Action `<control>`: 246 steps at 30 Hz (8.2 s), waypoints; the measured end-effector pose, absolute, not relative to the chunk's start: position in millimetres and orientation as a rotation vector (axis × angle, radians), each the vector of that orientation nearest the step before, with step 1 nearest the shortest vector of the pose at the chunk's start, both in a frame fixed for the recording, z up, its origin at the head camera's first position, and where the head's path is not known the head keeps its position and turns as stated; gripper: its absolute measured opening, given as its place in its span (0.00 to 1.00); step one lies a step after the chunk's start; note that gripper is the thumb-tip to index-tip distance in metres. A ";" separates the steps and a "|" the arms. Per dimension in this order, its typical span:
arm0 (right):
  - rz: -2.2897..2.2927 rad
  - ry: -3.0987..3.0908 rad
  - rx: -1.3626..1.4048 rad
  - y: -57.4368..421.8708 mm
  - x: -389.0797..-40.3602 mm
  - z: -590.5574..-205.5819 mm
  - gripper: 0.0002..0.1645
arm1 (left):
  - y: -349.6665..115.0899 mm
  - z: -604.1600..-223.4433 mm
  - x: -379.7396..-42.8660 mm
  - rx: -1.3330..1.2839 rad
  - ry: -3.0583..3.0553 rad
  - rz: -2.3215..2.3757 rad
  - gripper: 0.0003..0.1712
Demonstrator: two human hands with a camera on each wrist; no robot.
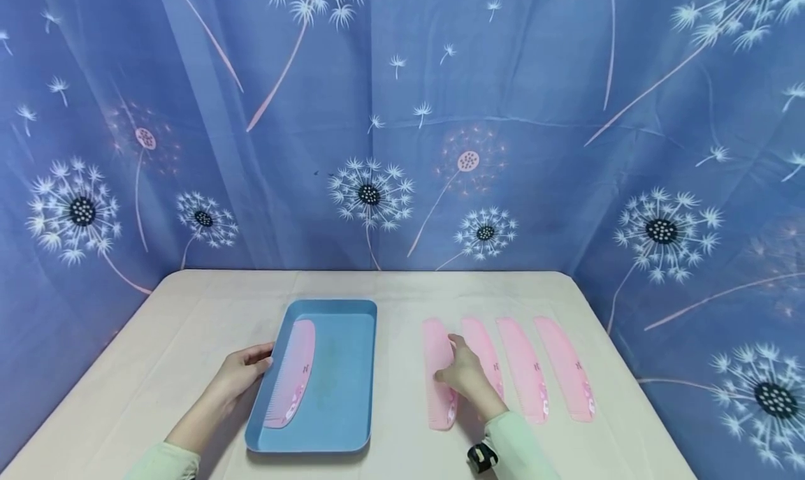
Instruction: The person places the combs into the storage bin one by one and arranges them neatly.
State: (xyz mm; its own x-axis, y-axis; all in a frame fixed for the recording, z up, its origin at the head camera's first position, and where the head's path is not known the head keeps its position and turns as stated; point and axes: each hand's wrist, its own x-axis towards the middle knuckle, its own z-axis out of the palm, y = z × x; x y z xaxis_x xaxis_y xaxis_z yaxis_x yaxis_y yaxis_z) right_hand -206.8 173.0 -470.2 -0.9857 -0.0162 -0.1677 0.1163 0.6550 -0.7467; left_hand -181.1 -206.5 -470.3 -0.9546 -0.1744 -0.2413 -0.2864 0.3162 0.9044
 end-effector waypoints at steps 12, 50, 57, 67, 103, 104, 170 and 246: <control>-1.593 2.545 0.054 180.5 -205.7 -467.6 0.38 | -206.6 -471.0 -181.4 -0.440 2.467 1.741 0.22; -1.820 2.418 0.104 161.4 -209.3 -454.7 0.38 | -207.4 -472.4 -181.7 -0.454 2.474 1.705 0.23; -1.847 2.385 0.110 159.0 -206.4 -449.9 0.38 | -207.5 -473.3 -181.8 -0.460 2.475 1.699 0.23; -1.920 2.341 0.065 153.3 -206.9 -450.3 0.38 | -207.8 -473.7 -182.8 -0.459 2.478 1.698 0.23; -2.039 2.190 -0.199 108.8 -207.1 -437.8 0.37 | -206.2 -474.1 -182.8 -0.464 2.489 1.710 0.22; -2.041 2.183 -0.202 107.3 -207.1 -437.9 0.37 | -206.3 -474.1 -182.9 -0.464 2.487 1.708 0.22; -1.907 2.124 -0.351 25.9 -202.0 -467.9 0.41 | -206.0 -472.7 -181.9 -0.481 2.470 1.721 0.23; -1.666 2.499 -0.439 11.6 -205.3 -477.0 0.35 | -207.8 -473.1 -184.8 -0.468 2.462 1.727 0.23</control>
State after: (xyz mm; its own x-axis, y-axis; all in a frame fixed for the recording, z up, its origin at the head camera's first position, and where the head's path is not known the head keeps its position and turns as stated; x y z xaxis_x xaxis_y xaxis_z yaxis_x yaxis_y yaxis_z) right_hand -205.3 11.6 -477.0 -0.9527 -0.2955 0.0713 -0.1794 0.3574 -0.9166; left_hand -184.8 -207.8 -473.1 -0.9480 -0.1926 -0.2535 -0.3039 0.3103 0.9007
